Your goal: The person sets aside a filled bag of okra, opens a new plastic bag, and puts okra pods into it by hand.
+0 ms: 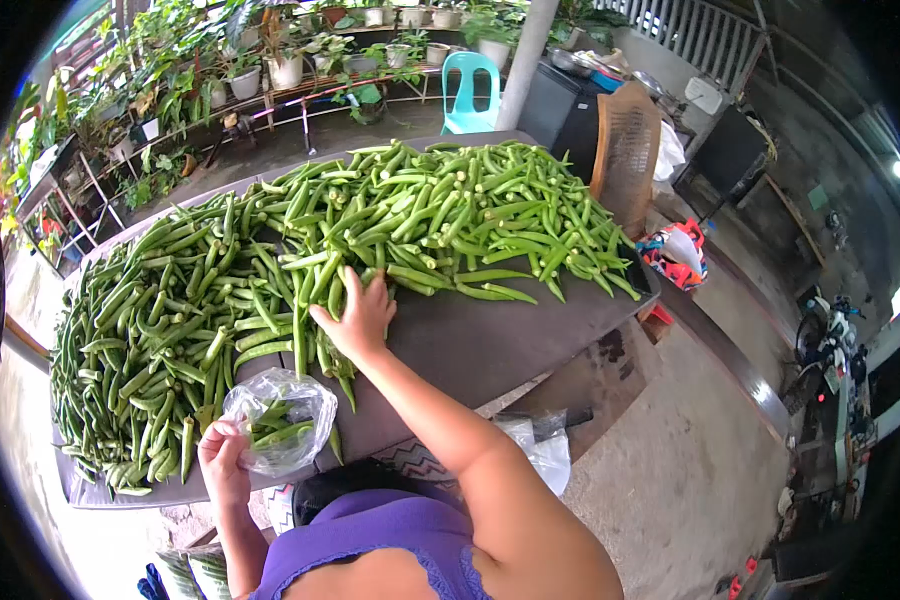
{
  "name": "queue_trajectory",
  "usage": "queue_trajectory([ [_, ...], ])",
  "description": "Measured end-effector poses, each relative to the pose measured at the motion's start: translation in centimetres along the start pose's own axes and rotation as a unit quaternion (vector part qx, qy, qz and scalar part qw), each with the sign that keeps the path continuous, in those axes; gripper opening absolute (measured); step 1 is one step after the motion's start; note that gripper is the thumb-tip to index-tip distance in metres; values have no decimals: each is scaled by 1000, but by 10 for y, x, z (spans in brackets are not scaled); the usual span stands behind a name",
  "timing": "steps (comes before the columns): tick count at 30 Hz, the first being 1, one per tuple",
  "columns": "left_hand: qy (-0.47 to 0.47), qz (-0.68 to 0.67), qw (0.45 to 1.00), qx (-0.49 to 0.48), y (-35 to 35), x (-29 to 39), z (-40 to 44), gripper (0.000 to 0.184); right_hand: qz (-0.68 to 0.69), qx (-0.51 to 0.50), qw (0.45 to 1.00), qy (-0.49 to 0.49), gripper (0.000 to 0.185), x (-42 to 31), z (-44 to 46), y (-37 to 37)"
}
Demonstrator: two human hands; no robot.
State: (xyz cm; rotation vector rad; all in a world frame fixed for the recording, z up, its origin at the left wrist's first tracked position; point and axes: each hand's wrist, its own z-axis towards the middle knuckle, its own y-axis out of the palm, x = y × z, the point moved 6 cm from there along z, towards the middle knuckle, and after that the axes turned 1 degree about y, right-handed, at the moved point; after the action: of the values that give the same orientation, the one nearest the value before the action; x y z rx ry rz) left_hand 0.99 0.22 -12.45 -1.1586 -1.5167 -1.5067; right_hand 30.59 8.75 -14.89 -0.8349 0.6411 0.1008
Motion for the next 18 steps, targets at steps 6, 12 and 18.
queue_trajectory([
  [6,15,-22,1000,-5,8,-2,-1,13,194,-273,941,54,83,-37,33,26],
  [12,36,66,997,-3,-13,9,0,20,216,-136,962,-96,64,-10,-9,-76],
  [18,13,186,980,73,-34,47,0,31,44,-291,943,-157,118,-33,-127,-78],
])
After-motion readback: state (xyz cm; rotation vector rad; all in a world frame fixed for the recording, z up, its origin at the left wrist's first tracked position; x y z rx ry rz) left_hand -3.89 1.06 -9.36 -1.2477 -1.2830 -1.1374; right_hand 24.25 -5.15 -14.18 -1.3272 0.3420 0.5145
